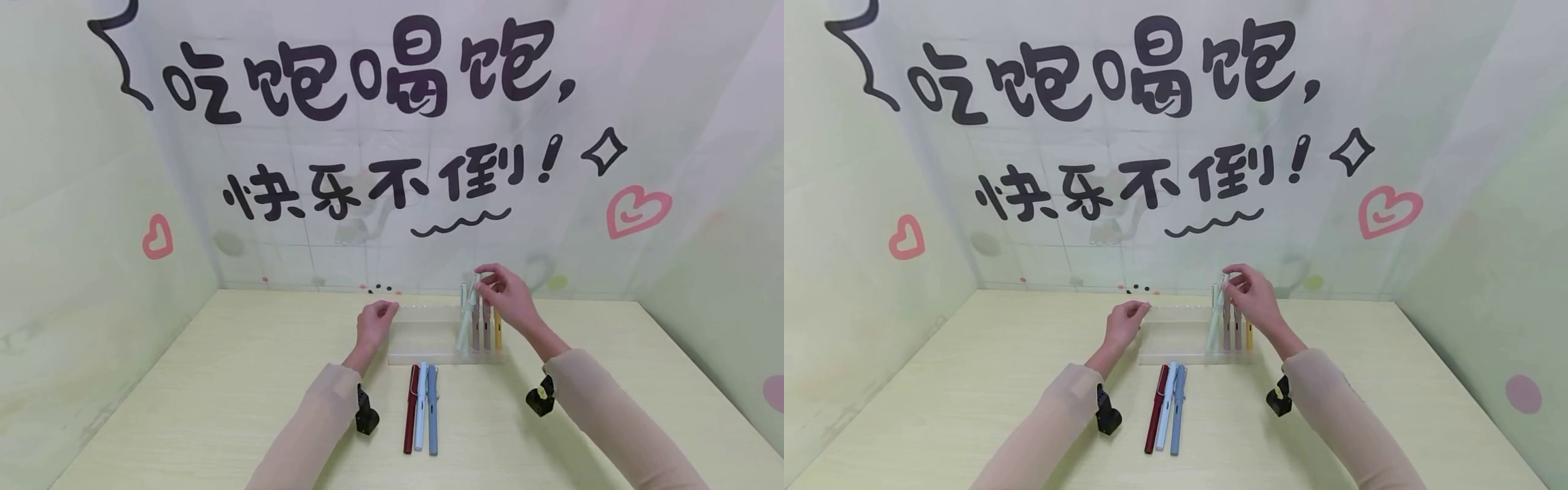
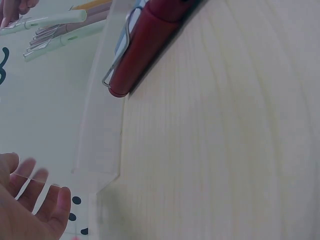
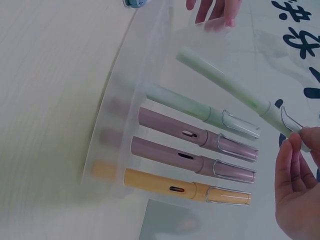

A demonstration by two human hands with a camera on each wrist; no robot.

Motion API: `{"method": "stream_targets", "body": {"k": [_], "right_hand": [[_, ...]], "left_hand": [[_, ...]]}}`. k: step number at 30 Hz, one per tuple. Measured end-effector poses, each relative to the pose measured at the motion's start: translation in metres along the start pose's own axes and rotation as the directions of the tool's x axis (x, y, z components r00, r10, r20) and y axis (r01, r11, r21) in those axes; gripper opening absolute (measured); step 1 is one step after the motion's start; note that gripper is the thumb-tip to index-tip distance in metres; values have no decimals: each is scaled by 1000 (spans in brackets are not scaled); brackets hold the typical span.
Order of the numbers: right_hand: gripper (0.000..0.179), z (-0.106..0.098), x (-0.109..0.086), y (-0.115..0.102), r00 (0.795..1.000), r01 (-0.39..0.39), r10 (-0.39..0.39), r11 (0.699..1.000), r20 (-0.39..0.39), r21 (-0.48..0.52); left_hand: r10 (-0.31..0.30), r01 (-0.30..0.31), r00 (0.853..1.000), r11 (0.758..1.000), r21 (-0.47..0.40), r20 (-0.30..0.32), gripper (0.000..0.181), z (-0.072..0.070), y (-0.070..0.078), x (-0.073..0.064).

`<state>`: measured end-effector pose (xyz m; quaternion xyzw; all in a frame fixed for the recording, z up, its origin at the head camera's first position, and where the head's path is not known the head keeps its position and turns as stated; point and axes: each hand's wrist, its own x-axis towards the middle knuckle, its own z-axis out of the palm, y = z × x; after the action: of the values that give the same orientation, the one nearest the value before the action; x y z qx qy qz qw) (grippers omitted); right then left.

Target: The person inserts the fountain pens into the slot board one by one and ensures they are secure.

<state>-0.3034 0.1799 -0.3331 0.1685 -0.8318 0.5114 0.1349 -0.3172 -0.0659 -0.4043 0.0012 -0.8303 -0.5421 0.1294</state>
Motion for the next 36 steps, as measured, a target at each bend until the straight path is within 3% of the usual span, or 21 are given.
{"method": "stream_targets", "body": {"k": [6, 12, 27, 36], "right_hand": [[22, 6, -4, 7, 997, 53, -56, 998, -60, -46], [21, 14, -9, 13, 989, 125, -133, 987, -69, -101], [21, 21, -9, 13, 979, 204, -204, 968, 13, -146], [20, 24, -6, 16, 974, 222, -218, 971, 57, -88]], "left_hand": [[8, -8, 1000, 1000, -1, -1, 25, 0, 1, -1], [9, -9, 1000, 1000, 3, -2, 26, 0, 2, -1], [9, -9, 1000, 1000, 12, -6, 25, 0, 0, 0], [16, -16, 1000, 1000, 8, -8, 25, 0, 1, -1]]}}
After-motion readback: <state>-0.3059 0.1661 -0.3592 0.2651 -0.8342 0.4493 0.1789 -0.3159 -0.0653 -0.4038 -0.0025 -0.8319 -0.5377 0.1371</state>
